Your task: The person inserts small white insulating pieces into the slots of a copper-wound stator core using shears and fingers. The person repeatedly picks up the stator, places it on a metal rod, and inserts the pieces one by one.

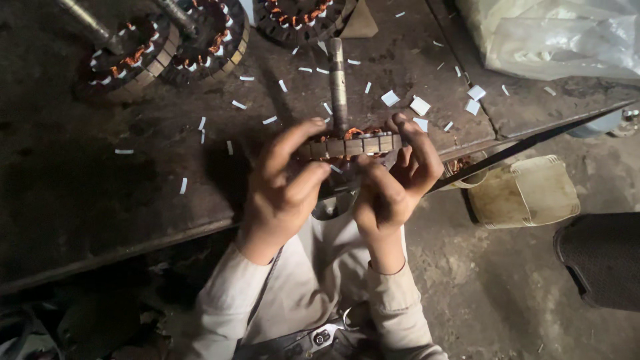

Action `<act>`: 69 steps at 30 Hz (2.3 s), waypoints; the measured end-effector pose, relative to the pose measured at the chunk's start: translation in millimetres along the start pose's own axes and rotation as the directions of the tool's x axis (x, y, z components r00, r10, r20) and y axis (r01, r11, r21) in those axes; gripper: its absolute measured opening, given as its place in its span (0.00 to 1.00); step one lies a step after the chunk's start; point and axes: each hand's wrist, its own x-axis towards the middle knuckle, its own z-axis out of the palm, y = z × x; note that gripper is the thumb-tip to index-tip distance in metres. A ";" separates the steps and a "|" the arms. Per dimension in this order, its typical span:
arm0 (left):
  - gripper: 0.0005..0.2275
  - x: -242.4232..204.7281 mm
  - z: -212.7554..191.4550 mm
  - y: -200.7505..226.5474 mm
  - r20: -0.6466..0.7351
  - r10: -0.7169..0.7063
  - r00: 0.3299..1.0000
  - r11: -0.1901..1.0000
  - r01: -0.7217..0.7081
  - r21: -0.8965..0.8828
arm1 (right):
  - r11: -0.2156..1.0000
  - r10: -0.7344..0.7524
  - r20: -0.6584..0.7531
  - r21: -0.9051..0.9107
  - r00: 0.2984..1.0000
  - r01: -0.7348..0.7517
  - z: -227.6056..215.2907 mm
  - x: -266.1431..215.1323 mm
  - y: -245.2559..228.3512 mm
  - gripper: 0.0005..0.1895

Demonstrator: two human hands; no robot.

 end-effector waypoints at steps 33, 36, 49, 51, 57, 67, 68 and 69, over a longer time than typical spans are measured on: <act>0.11 28.7 -3.4 -13.2 -0.122 -0.376 0.919 0.914 0.389 0.112 | 0.874 0.471 0.673 -0.268 0.570 -0.406 -162.4 -121.9 -74.7 0.18; 0.12 31.2 -3.7 -8.9 -0.119 -0.405 0.907 0.906 0.415 0.085 | 0.913 0.333 0.828 -0.164 0.452 -0.372 -165.8 -134.1 -82.8 0.25; 0.12 23.5 40.5 22.3 0.144 -0.051 0.988 0.989 0.029 0.148 | 0.928 0.243 0.970 -0.237 -0.018 -0.286 -155.5 -116.8 -90.9 0.37; 0.11 26.7 71.3 21.3 0.305 -0.135 0.943 0.988 0.106 0.110 | 0.936 0.247 0.966 -0.259 -0.078 -0.238 -147.4 -118.0 -89.9 0.37; 0.25 34.2 132.4 8.4 0.384 0.024 0.923 0.962 -0.127 0.244 | 0.901 0.167 0.975 -0.092 0.144 -0.424 -139.4 -114.7 -65.3 0.29; 0.05 44.5 81.0 15.5 0.390 -0.117 0.913 0.993 0.100 0.062 | 0.832 0.202 0.883 0.074 0.425 -0.550 -148.7 -144.8 -53.1 0.24; 0.06 46.5 64.6 15.3 0.369 -0.156 0.916 0.987 0.156 0.031 | 0.816 0.237 0.872 0.061 0.429 -0.575 -149.1 -145.5 -53.2 0.24; 0.07 48.7 46.5 14.8 0.350 -0.195 0.916 0.978 0.209 -0.002 | 0.799 0.271 0.860 0.049 0.432 -0.600 -148.4 -146.5 -54.9 0.25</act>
